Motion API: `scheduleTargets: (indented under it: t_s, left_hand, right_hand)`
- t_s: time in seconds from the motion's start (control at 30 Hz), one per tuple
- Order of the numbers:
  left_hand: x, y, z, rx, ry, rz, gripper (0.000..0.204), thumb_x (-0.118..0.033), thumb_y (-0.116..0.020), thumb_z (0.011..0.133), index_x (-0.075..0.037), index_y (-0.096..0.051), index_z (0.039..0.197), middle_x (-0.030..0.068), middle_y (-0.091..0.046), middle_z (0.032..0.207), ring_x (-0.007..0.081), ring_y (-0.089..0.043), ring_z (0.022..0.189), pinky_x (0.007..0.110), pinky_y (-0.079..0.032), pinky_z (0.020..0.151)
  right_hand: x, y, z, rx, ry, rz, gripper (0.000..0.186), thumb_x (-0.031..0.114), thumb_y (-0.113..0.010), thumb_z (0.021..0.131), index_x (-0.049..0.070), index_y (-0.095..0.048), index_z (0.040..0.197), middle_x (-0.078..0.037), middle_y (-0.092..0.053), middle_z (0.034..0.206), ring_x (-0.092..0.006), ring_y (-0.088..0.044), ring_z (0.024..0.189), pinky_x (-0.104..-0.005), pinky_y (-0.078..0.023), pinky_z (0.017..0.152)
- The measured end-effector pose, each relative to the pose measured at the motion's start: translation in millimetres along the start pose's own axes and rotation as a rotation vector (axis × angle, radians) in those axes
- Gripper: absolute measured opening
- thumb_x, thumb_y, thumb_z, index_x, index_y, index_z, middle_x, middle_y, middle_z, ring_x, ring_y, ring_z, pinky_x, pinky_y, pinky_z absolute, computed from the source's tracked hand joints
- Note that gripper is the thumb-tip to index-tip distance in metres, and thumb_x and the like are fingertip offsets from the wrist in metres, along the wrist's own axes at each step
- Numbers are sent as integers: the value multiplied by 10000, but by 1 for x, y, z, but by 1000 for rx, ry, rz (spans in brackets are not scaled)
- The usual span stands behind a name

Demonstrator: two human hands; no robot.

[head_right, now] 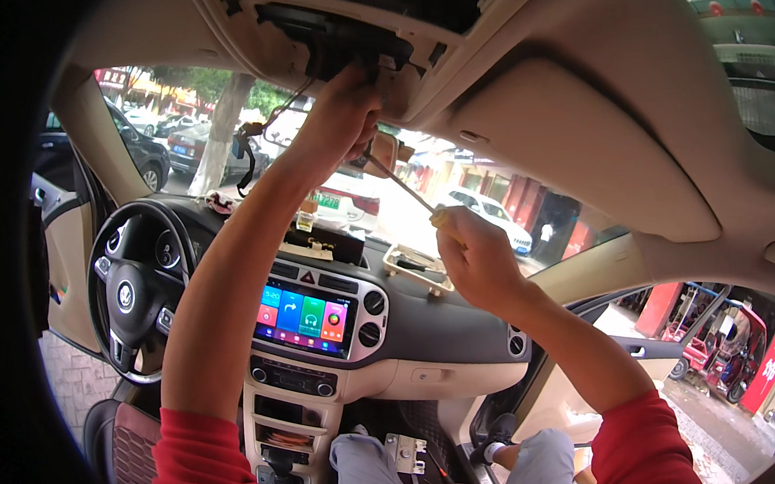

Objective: The person searches through a pile of hardware parts on the floor, selects a screw, and then enters a car. Inside the car, they use a screwdriver to remove screws from the ceiling console and detach the overhead panel.

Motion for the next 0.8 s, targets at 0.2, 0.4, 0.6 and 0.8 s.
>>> scheduleTargets:
  t_s: [0.2,0.4,0.6,0.8]
  left_hand:
    - [11,-19,-3,-109,-109,-90,401,-180,-482,986,-136,-472,1385,-76,-319,592,21,-258,455,225,-183,399]
    - [15,-15,-8,-172,-120,85,451,-209,-499,932,-38,-512,1348,154,-667,936,174,-612,754,315,-487,677]
    - [15,-16,-3,-261,-267,275,395,-199,-513,926,-66,-530,1297,222,-671,850,283,-672,697,395,-514,647]
    - [6,3,-25,-70,-212,596,524,-181,-579,907,13,-493,1386,209,-657,1183,286,-659,1065,379,-505,932]
  right_hand:
    - [-17,-5,-12,21,-14,-48,105,28,-578,928,-2,-582,1029,-196,-640,847,-349,-650,725,-381,-506,648]
    - [-15,-14,-15,30,-67,6,117,27,-578,933,-2,-590,1046,-189,-640,851,-321,-641,706,-361,-505,645]
    - [-2,-5,-3,-28,-11,-48,108,37,-581,938,4,-615,1035,-168,-645,805,-289,-639,683,-347,-509,652]
    - [3,-48,-23,7,-67,274,149,136,-597,996,7,-664,966,-16,-634,740,-61,-524,669,-248,-449,611]
Point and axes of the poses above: each hand's wrist, its own z-axis towards the middle knuckle, its own y-axis out of the back of the hand, x = y × z, the point moved 1 cm from there along z, towards the middle knuckle
